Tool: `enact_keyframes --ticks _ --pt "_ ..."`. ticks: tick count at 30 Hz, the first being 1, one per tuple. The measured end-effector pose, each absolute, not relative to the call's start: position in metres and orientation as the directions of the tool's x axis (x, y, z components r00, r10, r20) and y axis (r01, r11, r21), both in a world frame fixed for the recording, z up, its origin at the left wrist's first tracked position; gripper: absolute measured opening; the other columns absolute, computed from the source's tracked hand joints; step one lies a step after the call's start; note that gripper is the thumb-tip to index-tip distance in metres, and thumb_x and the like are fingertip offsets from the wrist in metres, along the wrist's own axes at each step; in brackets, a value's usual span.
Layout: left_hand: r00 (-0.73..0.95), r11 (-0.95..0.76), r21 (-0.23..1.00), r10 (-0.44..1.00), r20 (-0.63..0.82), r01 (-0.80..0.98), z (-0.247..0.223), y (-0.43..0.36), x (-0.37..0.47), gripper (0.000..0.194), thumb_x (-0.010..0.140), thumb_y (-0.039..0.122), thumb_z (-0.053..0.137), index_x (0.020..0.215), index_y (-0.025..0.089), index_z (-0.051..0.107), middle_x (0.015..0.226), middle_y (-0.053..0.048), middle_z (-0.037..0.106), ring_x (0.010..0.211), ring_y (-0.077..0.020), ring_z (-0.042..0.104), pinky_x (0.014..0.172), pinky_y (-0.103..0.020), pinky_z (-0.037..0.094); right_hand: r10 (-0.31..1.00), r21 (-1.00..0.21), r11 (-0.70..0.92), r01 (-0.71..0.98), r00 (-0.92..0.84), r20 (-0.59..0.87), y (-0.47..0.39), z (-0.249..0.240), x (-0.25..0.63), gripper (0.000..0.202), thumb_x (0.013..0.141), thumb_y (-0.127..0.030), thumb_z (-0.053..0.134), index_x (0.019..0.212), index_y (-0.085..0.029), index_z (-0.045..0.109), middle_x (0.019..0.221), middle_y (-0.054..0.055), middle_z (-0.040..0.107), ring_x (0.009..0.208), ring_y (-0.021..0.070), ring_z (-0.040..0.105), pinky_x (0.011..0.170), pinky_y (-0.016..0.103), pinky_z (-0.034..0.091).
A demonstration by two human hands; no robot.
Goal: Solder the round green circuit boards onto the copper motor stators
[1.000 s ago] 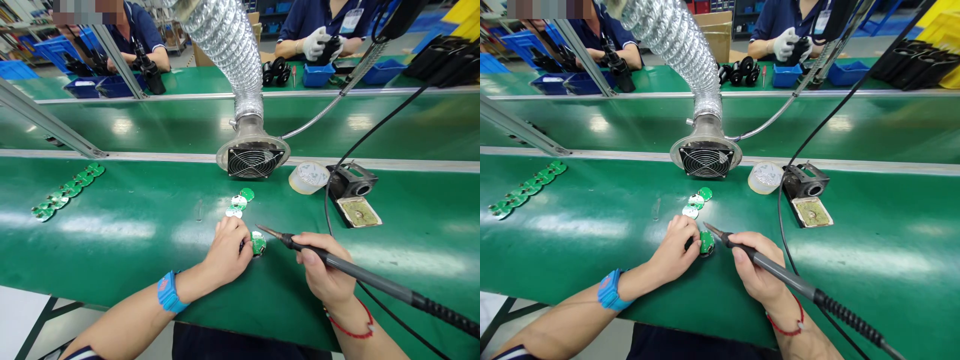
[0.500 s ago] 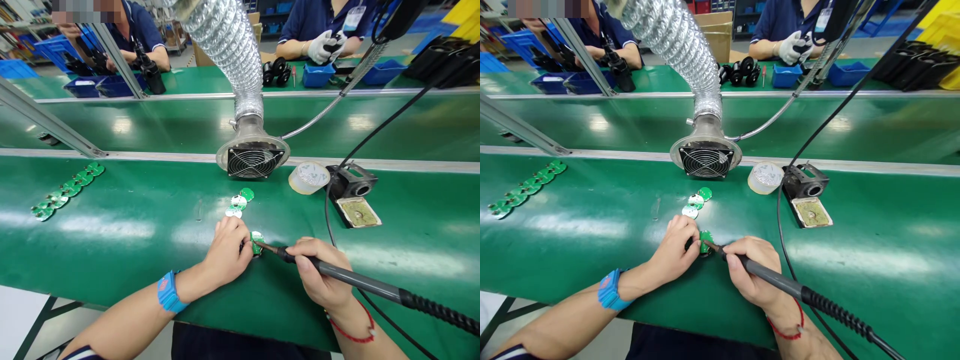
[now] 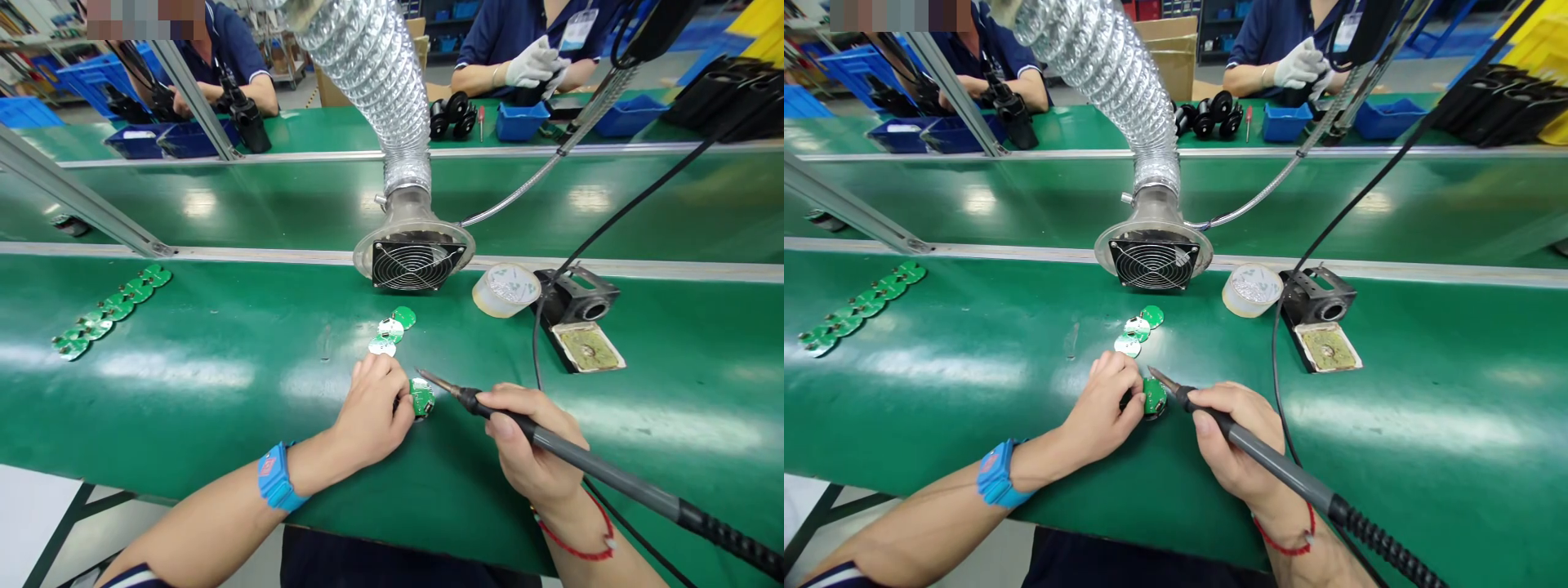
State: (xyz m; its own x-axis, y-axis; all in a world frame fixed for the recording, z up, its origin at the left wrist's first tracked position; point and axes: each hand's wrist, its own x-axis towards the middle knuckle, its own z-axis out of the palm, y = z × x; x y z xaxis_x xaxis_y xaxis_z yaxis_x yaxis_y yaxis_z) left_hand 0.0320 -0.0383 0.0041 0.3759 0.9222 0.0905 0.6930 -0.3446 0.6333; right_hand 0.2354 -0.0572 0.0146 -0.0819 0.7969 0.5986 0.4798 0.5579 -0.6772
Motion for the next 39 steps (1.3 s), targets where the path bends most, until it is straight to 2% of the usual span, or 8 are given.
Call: enact_keyframes --ticks 7,10,14,19,24,29,35,39 --pt "0.364 -0.333 0.595 0.929 0.071 0.731 0.004 -0.038 0.033 0.014 0.083 0.013 0.046 0.072 0.021 0.043 0.085 -0.004 0.052 0.084 -0.0225 0.046 0.073 -0.037 0.036 0.890 -0.755 0.452 0.476 -0.183 0.417 -0.052 0.010 0.226 0.034 0.098 -0.024 0.055 0.132 -0.028 0.056 0.099 0.004 0.079 0.071 0.0185 0.075 0.069 0.033 0.063" --pt "0.367 -0.337 0.598 0.927 0.075 0.728 0.002 -0.038 0.033 0.013 0.084 0.014 0.045 0.072 0.020 0.044 0.084 -0.004 0.053 0.085 -0.0227 0.047 0.073 -0.037 0.036 0.898 -0.747 0.441 0.498 -0.243 0.368 -0.049 0.008 0.222 0.033 0.100 -0.022 0.048 0.132 -0.028 0.055 0.103 0.004 0.078 0.084 0.0194 0.076 0.078 0.034 0.063" --pt "0.382 -0.344 0.629 0.921 0.081 0.697 0.003 -0.038 0.029 0.009 0.084 0.015 0.046 0.077 0.020 0.047 0.086 -0.004 0.055 0.085 -0.0227 0.049 0.074 -0.038 0.036 0.851 -0.641 0.522 0.562 -0.389 0.352 -0.048 0.007 0.218 0.035 0.093 -0.022 0.057 0.128 -0.026 0.056 0.117 0.009 0.072 0.107 0.0265 0.068 0.089 0.044 0.060" --pt "0.418 -0.350 0.621 0.908 0.039 0.702 0.009 -0.027 0.009 0.017 0.088 0.020 0.051 0.104 0.019 0.055 0.097 -0.006 0.062 0.091 -0.0243 0.052 0.080 -0.040 0.037 0.842 -0.629 0.524 0.575 -0.460 0.281 -0.049 0.004 0.211 0.041 0.091 -0.013 0.053 0.130 -0.026 0.053 0.104 0.007 0.071 0.090 0.0236 0.068 0.079 0.041 0.061" --pt "0.513 -0.435 0.551 0.858 0.014 0.713 0.013 -0.015 -0.010 0.017 0.094 0.016 0.046 0.086 0.019 0.061 0.084 -0.004 0.064 0.082 -0.0220 0.053 0.075 -0.038 0.037 0.859 -0.652 0.492 0.576 -0.445 0.255 -0.048 -0.001 0.207 0.043 0.092 -0.012 0.050 0.133 -0.025 0.050 0.104 0.007 0.070 0.093 0.0240 0.068 0.081 0.041 0.060" --pt "0.574 -0.550 0.630 0.795 0.195 0.548 0.010 -0.017 -0.005 0.023 0.098 0.020 0.044 0.087 0.019 0.065 0.084 -0.004 0.063 0.081 -0.0191 0.054 0.076 -0.033 0.044 0.847 -0.657 0.513 0.552 -0.448 0.285 -0.047 -0.006 0.205 0.046 0.093 -0.013 0.050 0.137 -0.026 0.048 0.110 0.008 0.070 0.096 0.0239 0.068 0.082 0.042 0.060" --pt "0.534 -0.465 0.732 0.829 0.164 0.498 0.005 -0.024 0.009 0.017 0.093 0.016 0.049 0.085 0.020 0.064 0.085 -0.004 0.060 0.083 -0.0177 0.057 0.077 -0.031 0.048 0.814 -0.614 0.578 0.538 -0.430 0.390 -0.047 -0.004 0.205 0.048 0.092 -0.017 0.055 0.138 -0.026 0.043 0.122 0.012 0.068 0.109 0.0274 0.066 0.089 0.048 0.058" --pt "0.495 -0.402 0.778 0.858 0.136 0.483 0.005 -0.026 0.012 0.012 0.089 0.014 0.052 0.083 0.020 0.060 0.087 -0.003 0.058 0.084 -0.0178 0.057 0.077 -0.031 0.048 0.796 -0.604 0.605 0.519 -0.375 0.474 -0.046 -0.001 0.203 0.036 0.092 -0.014 0.054 0.126 -0.024 0.049 0.100 0.008 0.069 0.091 0.0239 0.066 0.077 0.042 0.059"
